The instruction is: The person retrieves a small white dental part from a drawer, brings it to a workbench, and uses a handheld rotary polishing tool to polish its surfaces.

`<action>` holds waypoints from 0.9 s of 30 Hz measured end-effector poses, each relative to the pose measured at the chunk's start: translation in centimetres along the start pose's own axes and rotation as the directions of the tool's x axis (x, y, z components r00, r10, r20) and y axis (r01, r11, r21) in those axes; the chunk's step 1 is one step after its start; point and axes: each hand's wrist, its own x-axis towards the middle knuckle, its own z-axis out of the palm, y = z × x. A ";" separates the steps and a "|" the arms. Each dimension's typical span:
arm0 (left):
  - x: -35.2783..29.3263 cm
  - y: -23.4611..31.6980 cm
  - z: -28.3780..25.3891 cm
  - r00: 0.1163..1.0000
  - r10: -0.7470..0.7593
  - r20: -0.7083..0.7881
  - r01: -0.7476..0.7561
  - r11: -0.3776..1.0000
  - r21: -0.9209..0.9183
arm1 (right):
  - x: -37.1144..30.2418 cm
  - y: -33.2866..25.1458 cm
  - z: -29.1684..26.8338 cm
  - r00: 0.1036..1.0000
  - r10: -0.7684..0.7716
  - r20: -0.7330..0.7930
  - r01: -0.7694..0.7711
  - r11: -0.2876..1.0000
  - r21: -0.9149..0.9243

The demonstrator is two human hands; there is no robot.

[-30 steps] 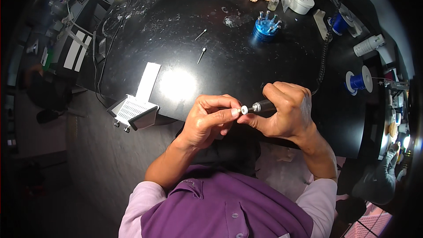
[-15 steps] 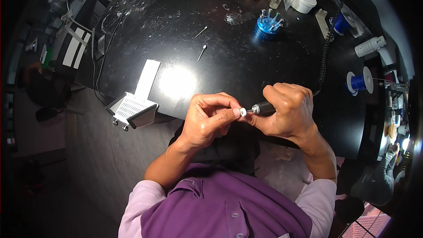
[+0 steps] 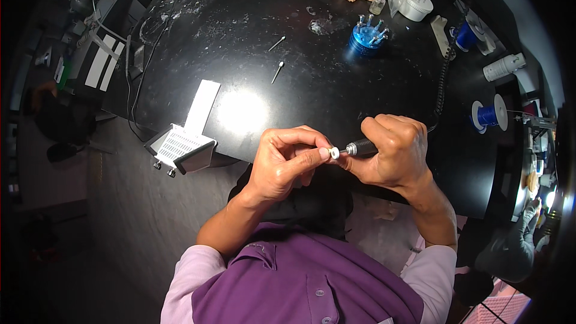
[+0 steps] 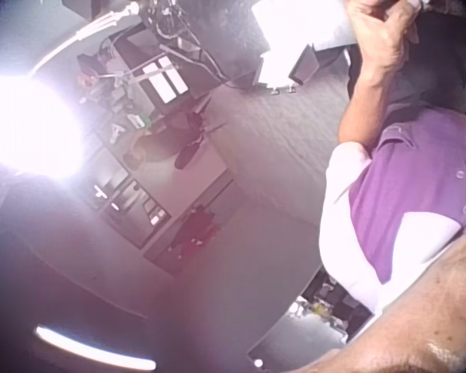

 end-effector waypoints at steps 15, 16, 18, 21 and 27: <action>-0.1 -0.5 -0.2 0.999 0.030 -0.020 -0.030 1.000 0.000 | 0.0 0.0 0.3 0.999 -0.016 -0.044 0.014 0.998 -0.066; -0.1 -0.6 -0.2 0.999 0.031 -0.022 -0.031 1.000 -0.002 | 0.0 0.0 0.4 0.999 -0.019 -0.046 0.016 0.998 -0.068; -0.1 -0.7 -0.2 0.999 0.033 -0.025 -0.033 0.999 -0.006 | 0.0 0.0 0.3 0.999 -0.014 -0.041 0.011 0.997 -0.075; -0.1 -0.5 0.0 0.999 0.029 -0.038 -0.029 1.000 0.000 | 0.0 -0.1 0.2 0.999 -0.006 -0.032 0.003 0.996 -0.085; 0.0 -0.6 -0.1 0.998 0.053 -0.017 -0.052 0.999 0.016 | 0.0 0.0 0.3 0.999 -0.018 -0.048 0.014 0.996 -0.084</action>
